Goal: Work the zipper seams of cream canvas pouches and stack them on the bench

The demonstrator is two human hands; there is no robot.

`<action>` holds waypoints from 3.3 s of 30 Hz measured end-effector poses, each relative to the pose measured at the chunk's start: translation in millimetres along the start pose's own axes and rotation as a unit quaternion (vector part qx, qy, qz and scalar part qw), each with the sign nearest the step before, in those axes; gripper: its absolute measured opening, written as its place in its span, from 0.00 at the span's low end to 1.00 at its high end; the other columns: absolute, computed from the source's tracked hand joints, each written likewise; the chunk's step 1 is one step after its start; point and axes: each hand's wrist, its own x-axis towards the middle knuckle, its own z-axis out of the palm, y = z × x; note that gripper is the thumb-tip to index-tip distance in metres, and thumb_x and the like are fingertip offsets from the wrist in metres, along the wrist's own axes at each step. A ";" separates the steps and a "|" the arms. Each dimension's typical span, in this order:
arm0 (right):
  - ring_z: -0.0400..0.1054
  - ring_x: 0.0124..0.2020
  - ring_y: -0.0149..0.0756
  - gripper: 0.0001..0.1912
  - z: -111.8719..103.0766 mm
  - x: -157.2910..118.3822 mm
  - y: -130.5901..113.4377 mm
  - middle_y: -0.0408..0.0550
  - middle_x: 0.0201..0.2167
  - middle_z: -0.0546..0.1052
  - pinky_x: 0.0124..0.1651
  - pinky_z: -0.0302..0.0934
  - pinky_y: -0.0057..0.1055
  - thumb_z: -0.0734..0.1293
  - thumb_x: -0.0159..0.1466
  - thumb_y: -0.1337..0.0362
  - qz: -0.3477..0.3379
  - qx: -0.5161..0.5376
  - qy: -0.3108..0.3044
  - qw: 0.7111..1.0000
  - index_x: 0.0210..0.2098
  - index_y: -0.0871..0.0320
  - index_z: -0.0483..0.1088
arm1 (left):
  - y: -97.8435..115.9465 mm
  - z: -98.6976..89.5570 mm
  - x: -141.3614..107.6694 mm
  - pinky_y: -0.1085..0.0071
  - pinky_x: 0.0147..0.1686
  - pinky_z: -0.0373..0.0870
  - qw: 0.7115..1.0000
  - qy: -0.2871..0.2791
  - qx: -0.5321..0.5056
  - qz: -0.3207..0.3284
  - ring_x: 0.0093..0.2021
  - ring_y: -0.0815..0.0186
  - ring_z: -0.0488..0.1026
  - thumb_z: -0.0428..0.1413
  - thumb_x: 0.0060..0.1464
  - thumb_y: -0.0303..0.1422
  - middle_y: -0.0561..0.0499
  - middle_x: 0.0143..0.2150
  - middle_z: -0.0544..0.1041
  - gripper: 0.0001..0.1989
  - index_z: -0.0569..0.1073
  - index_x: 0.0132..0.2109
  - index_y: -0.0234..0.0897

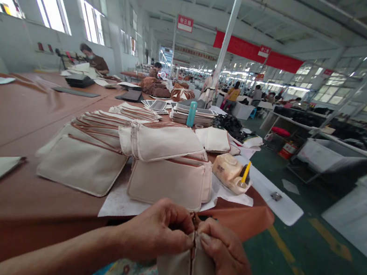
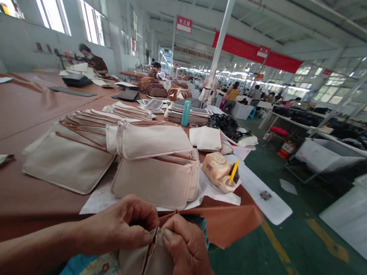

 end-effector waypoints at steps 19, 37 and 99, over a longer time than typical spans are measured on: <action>0.49 0.23 0.29 0.14 -3.4 0.1 -1.3 0.38 0.21 0.60 0.24 0.43 0.27 0.60 0.67 0.59 0.060 0.054 -0.032 0.996 0.28 0.58 0.65 | -4.3 -0.8 1.0 0.75 0.25 0.52 0.997 -0.021 -0.078 0.008 0.26 0.72 0.58 0.62 0.47 0.38 0.53 0.25 0.68 0.13 0.75 0.31 0.29; 0.61 0.29 0.32 0.04 -18.4 10.0 -16.5 0.43 0.26 0.71 0.30 0.53 0.26 0.64 0.59 0.68 0.065 -0.087 -0.051 0.993 0.27 0.59 0.66 | 7.7 8.5 1.3 0.77 0.22 0.51 0.994 -0.002 0.110 0.027 0.25 0.73 0.54 0.47 0.49 0.26 0.57 0.25 0.63 0.08 0.71 0.30 0.32; 0.56 0.31 0.32 0.18 -27.2 -16.2 -15.3 0.43 0.29 0.64 0.33 0.52 0.28 0.62 0.70 0.54 -0.057 0.040 -0.142 0.987 0.29 0.58 0.62 | 6.4 9.3 -8.7 0.74 0.22 0.52 0.982 -0.078 -0.168 -0.022 0.24 0.69 0.59 0.45 0.55 0.65 0.48 0.27 0.70 0.38 0.74 0.33 0.29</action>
